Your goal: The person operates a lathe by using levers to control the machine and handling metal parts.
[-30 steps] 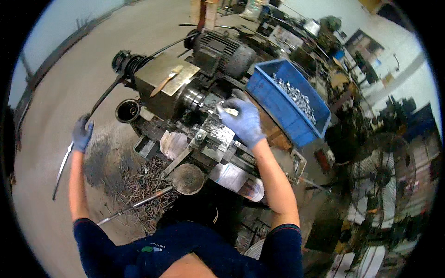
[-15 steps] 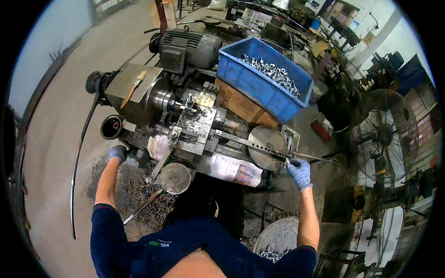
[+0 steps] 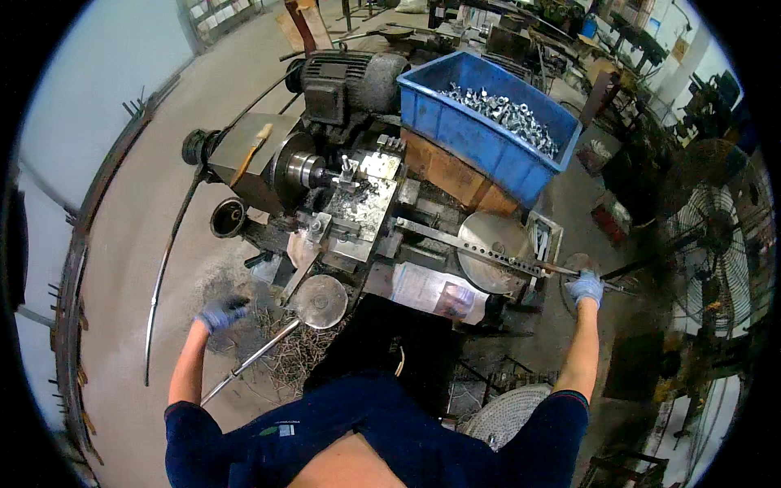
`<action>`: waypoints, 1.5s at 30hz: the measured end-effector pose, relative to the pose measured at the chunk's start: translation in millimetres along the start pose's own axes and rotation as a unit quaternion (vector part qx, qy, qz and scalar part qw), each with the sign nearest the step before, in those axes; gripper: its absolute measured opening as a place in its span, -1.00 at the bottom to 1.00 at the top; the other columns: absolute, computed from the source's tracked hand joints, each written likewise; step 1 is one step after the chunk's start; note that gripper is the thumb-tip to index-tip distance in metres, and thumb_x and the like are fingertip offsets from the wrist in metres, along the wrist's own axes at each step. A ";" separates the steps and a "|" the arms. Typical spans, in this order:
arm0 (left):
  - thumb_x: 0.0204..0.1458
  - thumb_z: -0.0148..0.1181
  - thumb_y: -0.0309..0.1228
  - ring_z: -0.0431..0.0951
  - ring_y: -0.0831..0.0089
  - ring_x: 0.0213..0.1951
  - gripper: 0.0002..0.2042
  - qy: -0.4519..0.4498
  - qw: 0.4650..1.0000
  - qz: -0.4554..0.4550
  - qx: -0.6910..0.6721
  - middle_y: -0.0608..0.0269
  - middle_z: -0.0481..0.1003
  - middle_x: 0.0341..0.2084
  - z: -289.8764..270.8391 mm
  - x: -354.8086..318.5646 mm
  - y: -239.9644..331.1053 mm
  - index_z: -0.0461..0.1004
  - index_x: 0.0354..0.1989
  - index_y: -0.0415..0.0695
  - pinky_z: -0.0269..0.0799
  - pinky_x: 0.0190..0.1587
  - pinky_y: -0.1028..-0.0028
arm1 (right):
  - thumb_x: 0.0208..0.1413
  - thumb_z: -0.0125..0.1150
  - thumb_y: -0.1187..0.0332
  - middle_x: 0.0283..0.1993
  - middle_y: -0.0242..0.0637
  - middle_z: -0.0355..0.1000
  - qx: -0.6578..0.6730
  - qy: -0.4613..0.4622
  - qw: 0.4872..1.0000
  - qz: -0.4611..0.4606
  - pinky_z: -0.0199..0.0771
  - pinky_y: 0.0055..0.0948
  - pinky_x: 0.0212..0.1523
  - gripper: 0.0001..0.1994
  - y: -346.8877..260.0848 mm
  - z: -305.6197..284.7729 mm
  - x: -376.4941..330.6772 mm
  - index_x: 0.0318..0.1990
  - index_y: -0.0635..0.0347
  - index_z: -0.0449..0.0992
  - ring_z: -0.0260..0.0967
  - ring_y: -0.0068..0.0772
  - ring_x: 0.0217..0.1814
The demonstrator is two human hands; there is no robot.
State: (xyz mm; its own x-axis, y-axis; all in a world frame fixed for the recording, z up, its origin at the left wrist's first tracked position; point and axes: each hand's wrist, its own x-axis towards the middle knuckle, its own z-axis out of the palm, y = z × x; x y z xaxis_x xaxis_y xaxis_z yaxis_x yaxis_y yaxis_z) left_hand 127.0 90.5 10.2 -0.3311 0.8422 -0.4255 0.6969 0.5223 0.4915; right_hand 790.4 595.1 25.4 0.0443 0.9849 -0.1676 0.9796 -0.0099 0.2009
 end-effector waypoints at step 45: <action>-0.04 0.15 0.07 0.47 0.42 -0.37 -0.47 -0.238 0.962 0.062 -0.120 0.14 0.51 -0.46 58.4 -4.8 45.8 0.47 -0.20 -0.24 0.39 -0.29 0.39 | -0.02 0.06 0.03 0.30 -0.10 0.09 -0.010 0.179 0.984 0.017 -0.18 -0.05 0.32 -0.41 -50.0 28.9 4.2 0.14 0.19 0.30 -0.10 -0.07 0.38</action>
State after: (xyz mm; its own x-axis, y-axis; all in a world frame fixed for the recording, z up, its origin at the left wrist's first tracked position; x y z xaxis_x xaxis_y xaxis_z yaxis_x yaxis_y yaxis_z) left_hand 197.7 102.6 -9.7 0.1134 0.7735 -0.6235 0.5266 0.4854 0.6980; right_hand 747.3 594.8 -13.2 0.0007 0.9819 0.1895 0.9744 -0.0433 0.2207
